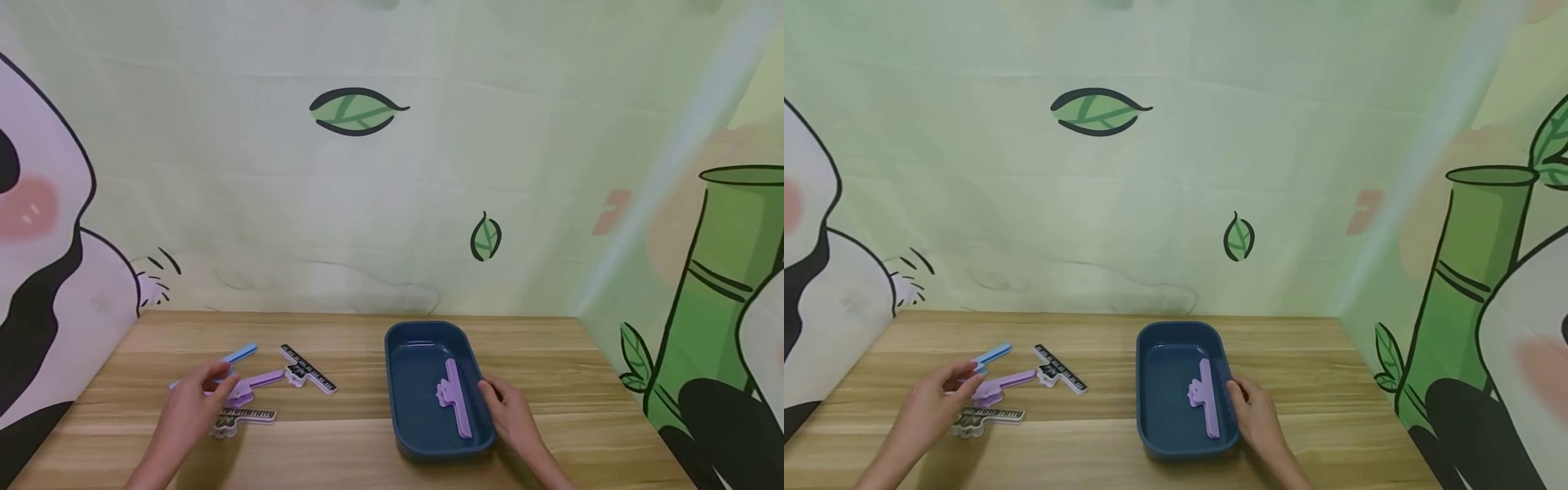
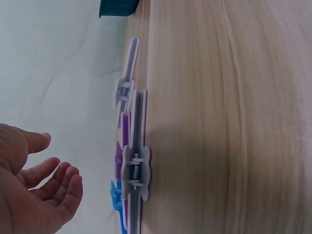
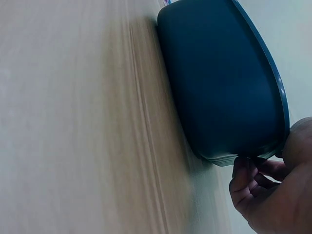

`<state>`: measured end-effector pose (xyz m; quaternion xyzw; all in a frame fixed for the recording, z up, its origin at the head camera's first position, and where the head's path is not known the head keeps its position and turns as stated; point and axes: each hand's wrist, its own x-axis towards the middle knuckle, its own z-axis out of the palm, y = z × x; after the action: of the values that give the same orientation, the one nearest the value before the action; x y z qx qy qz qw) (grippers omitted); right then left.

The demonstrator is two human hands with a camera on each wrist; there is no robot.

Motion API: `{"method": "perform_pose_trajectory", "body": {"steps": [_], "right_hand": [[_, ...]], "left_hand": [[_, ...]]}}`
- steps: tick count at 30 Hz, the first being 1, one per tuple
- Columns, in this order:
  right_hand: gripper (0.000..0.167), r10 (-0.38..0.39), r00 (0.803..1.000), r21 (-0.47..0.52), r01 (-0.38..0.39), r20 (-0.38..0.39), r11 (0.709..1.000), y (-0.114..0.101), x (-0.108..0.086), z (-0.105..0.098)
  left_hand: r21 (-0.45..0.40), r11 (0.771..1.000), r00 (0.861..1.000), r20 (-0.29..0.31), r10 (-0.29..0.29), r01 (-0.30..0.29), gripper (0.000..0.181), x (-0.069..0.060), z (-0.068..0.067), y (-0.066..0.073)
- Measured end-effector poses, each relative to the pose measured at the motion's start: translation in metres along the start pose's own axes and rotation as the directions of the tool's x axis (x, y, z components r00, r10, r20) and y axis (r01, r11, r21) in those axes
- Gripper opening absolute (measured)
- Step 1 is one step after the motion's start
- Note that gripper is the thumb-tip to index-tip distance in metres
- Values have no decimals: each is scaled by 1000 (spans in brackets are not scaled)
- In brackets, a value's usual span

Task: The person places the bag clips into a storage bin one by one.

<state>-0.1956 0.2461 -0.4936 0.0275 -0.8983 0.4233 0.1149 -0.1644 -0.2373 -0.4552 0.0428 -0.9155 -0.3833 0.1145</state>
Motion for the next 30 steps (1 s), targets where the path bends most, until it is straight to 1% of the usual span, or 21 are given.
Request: {"method": "perform_pose_trajectory", "body": {"steps": [5, 12, 17, 21, 26, 30], "right_hand": [[25, -9, 1000, 2, 9, -4, 1000, 0, 0, 0], [26, -2, 1000, 4, 2, 0, 1000, 0, -1, 0], [25, 0, 1000, 7, 0, -1, 1000, 0, -1, 0], [25, 2, 1000, 3, -2, 2, 1000, 0, 0, -1], [24, -2, 1000, -3, 2, 2, 1000, 0, 0, -1], [24, -5, 1000, -9, 5, 3, 1000, 1, 0, -1]], "left_hand": [[24, 998, 998, 25, -50, 50, 42, 3, 5, -4], [70, 993, 996, 11, -93, 92, 44, 5, 15, -9], [103, 987, 992, 24, -123, 120, 44, 8, 19, -9], [119, 981, 988, 22, -154, 150, 45, 9, 22, -9], [124, 981, 988, 21, -155, 151, 50, 11, 25, -10], [128, 979, 986, 20, -165, 161, 49, 13, 27, -12]]}}
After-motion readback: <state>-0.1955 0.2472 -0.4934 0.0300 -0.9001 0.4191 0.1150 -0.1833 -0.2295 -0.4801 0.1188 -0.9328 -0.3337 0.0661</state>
